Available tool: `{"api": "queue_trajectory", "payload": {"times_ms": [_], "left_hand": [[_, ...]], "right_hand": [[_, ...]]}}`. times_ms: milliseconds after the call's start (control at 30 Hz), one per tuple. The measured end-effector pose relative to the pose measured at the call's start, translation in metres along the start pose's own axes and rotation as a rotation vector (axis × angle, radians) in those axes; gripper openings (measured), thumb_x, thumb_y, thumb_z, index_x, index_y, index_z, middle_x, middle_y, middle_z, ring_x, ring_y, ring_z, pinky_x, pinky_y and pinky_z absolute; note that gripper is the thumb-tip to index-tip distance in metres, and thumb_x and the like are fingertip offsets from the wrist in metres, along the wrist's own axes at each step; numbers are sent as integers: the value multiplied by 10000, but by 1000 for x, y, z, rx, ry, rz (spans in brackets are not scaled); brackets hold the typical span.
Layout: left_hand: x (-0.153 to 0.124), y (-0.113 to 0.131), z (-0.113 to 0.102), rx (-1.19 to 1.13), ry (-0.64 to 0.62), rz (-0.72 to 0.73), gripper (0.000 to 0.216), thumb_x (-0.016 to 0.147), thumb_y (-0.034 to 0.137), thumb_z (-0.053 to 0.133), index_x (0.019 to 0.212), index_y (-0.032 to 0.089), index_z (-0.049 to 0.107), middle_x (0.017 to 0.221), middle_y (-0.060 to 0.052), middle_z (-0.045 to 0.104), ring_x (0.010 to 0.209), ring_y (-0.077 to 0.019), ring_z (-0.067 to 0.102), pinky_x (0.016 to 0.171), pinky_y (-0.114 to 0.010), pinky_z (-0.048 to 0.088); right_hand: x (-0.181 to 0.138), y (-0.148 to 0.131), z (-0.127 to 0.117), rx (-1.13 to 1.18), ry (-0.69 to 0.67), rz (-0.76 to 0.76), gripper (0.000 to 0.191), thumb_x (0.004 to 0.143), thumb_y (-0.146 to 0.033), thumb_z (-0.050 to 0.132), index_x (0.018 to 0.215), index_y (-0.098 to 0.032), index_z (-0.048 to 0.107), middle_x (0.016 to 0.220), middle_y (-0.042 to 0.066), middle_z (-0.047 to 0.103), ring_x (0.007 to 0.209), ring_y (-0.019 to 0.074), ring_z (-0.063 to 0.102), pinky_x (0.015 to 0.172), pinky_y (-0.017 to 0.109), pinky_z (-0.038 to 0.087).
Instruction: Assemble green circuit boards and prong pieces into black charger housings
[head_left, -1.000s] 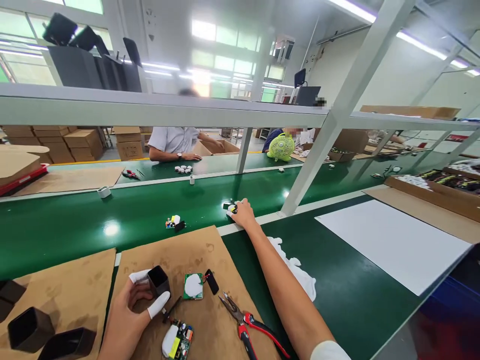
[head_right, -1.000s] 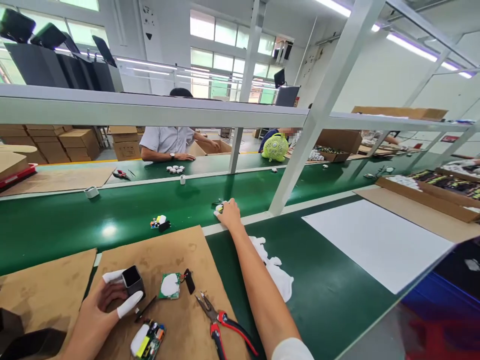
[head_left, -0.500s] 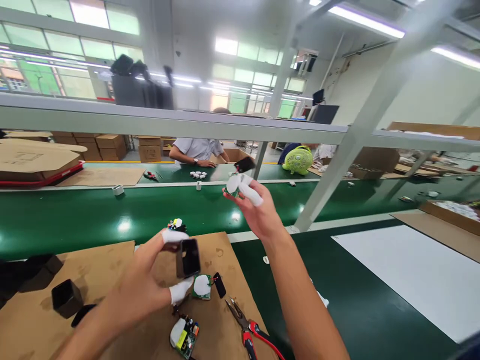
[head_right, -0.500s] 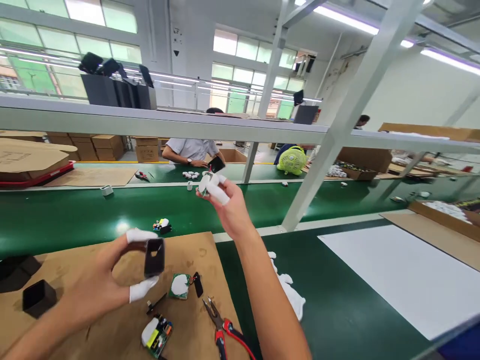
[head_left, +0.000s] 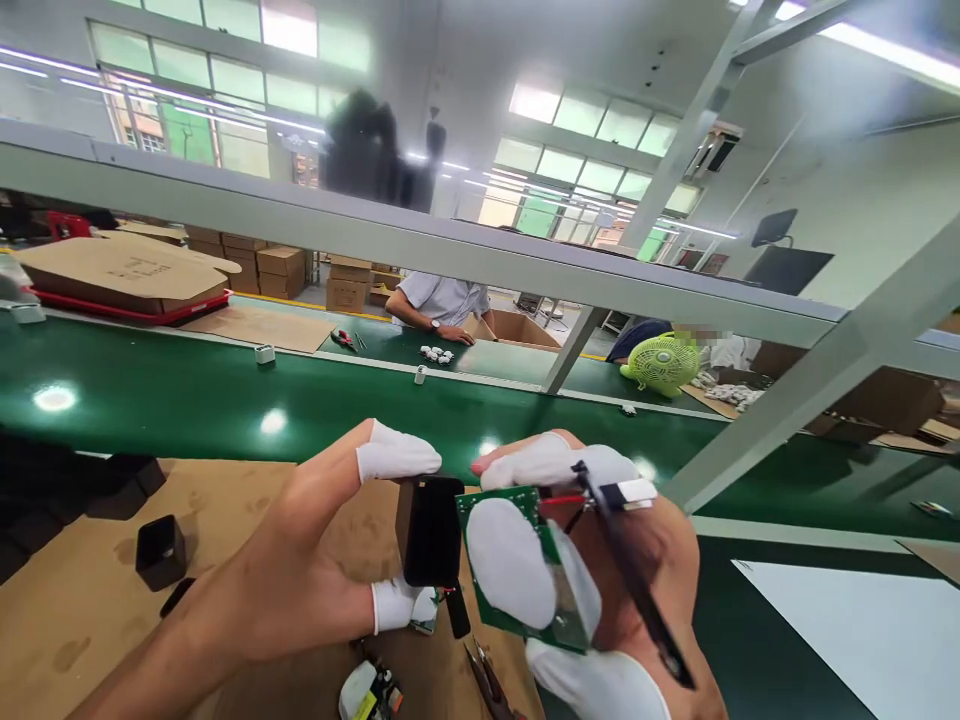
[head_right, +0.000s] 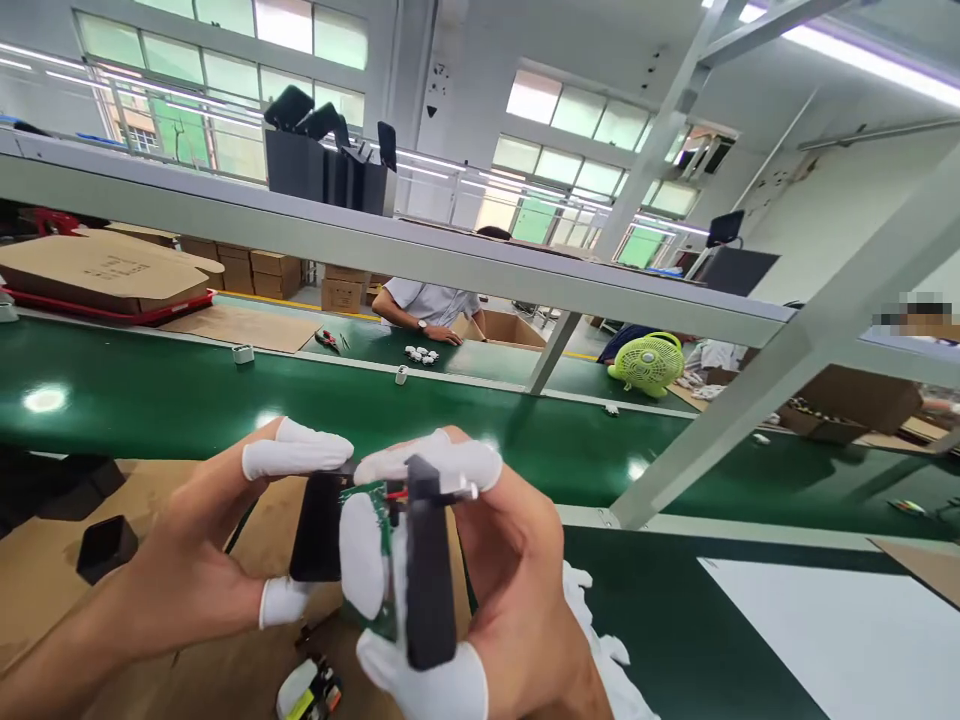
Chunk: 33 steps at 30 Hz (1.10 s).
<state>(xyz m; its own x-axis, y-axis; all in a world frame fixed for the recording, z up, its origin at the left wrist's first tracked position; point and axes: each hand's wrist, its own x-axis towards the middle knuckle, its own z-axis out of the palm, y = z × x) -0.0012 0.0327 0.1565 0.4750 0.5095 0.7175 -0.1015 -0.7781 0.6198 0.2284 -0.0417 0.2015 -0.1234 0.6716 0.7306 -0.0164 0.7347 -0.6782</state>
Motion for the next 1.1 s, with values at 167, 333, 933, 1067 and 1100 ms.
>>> {"api": "queue_trajectory", "payload": {"times_ms": [167,333,933,1067,1100], "left_hand": [[2,2,-1,47,26,23,736,845,147,947,1468,397,646,1373,-34,724,1262,-286,744,1036,-372,678],[0,1,1,70,44,59,714,877,167,937,1489,392,647,1386,-45,734,1278,-317,750,1049,-418,695],[4,7,-2,158,48,125,673,861,54,802,1471,304,666,1311,-49,764,1209,-310,799,1022,-399,711],[5,6,-3,135,44,132,722,835,49,840,1473,328,647,1282,-36,739,1143,-266,780,997,-363,699],[5,6,-3,128,45,131,738,825,45,855,1472,333,645,1271,-33,734,1132,-256,773,995,-355,696]], "right_hand": [[-1,8,2,4,-79,-38,855,644,-65,957,1441,-306,759,1242,120,796,1014,361,811,899,516,727],[1,-2,2,-72,-60,-2,791,641,-30,945,1370,-304,811,1247,96,818,1060,351,818,976,476,721],[-3,3,1,-259,-46,-40,854,640,22,1014,1400,-309,811,1194,54,831,1065,313,800,826,396,702],[-4,6,2,-270,-61,-61,896,619,-62,1089,1423,-336,805,1171,54,839,1001,323,798,801,423,709],[-4,6,2,-272,-63,-80,905,613,-70,1094,1430,-333,803,1175,54,841,996,324,799,813,430,713]]}}
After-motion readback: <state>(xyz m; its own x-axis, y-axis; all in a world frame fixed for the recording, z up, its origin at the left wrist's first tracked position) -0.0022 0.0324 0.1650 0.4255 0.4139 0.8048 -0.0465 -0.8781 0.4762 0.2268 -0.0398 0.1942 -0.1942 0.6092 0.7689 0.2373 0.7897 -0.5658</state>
